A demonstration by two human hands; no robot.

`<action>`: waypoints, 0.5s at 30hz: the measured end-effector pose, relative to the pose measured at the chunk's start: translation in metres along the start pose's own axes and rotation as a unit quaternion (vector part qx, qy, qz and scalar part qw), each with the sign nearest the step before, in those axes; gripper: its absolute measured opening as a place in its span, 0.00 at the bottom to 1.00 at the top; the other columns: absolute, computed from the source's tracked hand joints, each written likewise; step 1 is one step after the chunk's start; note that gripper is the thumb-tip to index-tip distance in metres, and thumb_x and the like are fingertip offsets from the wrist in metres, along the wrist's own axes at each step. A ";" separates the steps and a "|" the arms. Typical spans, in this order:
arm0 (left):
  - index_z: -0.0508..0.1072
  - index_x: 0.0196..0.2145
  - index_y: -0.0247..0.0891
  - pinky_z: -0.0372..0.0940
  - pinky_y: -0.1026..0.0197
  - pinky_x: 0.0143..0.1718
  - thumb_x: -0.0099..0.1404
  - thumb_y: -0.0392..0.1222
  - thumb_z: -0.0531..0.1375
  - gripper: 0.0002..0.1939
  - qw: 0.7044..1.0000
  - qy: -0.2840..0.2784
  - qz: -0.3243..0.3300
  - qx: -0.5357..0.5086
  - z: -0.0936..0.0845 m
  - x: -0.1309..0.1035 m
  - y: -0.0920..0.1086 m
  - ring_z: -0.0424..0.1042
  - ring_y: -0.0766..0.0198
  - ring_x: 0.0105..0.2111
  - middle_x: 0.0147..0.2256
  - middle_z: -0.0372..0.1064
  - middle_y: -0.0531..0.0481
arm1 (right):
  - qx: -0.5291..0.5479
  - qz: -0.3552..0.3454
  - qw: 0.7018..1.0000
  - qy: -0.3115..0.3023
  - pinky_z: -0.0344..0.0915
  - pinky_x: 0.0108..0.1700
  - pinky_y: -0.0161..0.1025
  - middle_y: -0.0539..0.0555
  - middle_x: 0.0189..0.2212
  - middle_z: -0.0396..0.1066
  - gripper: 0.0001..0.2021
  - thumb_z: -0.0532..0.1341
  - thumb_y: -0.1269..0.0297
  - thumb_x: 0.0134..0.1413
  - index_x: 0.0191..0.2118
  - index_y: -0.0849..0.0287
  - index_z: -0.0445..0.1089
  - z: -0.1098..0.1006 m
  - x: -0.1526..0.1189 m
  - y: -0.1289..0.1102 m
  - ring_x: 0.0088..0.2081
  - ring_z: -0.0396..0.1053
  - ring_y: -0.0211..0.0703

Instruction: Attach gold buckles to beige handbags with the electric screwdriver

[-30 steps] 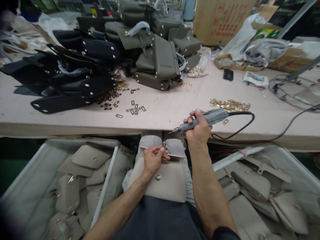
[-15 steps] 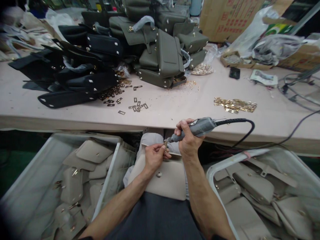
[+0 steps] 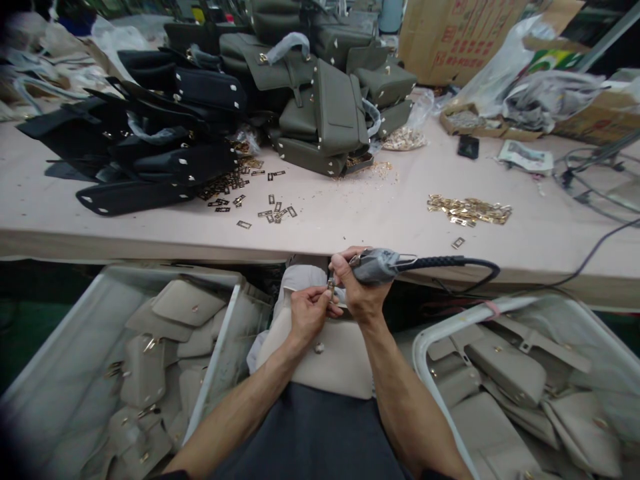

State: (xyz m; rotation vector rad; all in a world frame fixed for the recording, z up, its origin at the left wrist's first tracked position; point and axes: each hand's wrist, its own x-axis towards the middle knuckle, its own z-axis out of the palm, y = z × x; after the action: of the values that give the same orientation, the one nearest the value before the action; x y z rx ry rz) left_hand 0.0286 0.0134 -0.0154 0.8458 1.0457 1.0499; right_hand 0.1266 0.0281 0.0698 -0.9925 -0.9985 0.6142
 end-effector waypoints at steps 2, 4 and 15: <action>0.78 0.32 0.32 0.73 0.62 0.21 0.62 0.51 0.66 0.16 1.000 -0.013 0.015 0.005 -0.002 -0.002 0.003 0.77 0.60 0.19 0.27 0.79 0.43 | -0.032 -0.010 0.998 -0.056 0.66 0.27 0.36 0.49 0.27 0.72 0.06 0.70 0.63 0.57 0.33 0.57 0.74 -0.004 -0.006 -0.003 0.23 0.67 0.36; 0.77 0.29 0.33 0.72 0.62 0.21 0.63 0.51 0.65 0.16 0.999 -0.021 0.042 0.019 -0.004 -0.004 0.008 0.76 0.60 0.19 0.24 0.77 0.45 | -0.058 -0.041 0.991 -0.113 0.68 0.31 0.38 0.49 0.28 0.73 0.04 0.70 0.65 0.57 0.34 0.55 0.74 -0.008 -0.011 -0.007 0.27 0.69 0.38; 0.73 0.19 0.38 0.66 0.64 0.19 0.63 0.51 0.64 0.19 0.990 -0.024 0.105 0.091 -0.007 -0.003 0.014 0.70 0.61 0.16 0.16 0.70 0.49 | -0.021 -0.088 0.986 -0.137 0.70 0.33 0.42 0.51 0.27 0.74 0.06 0.72 0.65 0.53 0.35 0.53 0.75 -0.013 -0.016 0.004 0.28 0.71 0.43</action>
State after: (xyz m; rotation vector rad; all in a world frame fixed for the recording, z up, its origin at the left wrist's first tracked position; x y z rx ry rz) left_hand 0.0177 0.0148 -0.0039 1.1436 1.0373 1.1159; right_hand 0.1313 0.0123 0.0573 -0.8586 -1.3318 0.5948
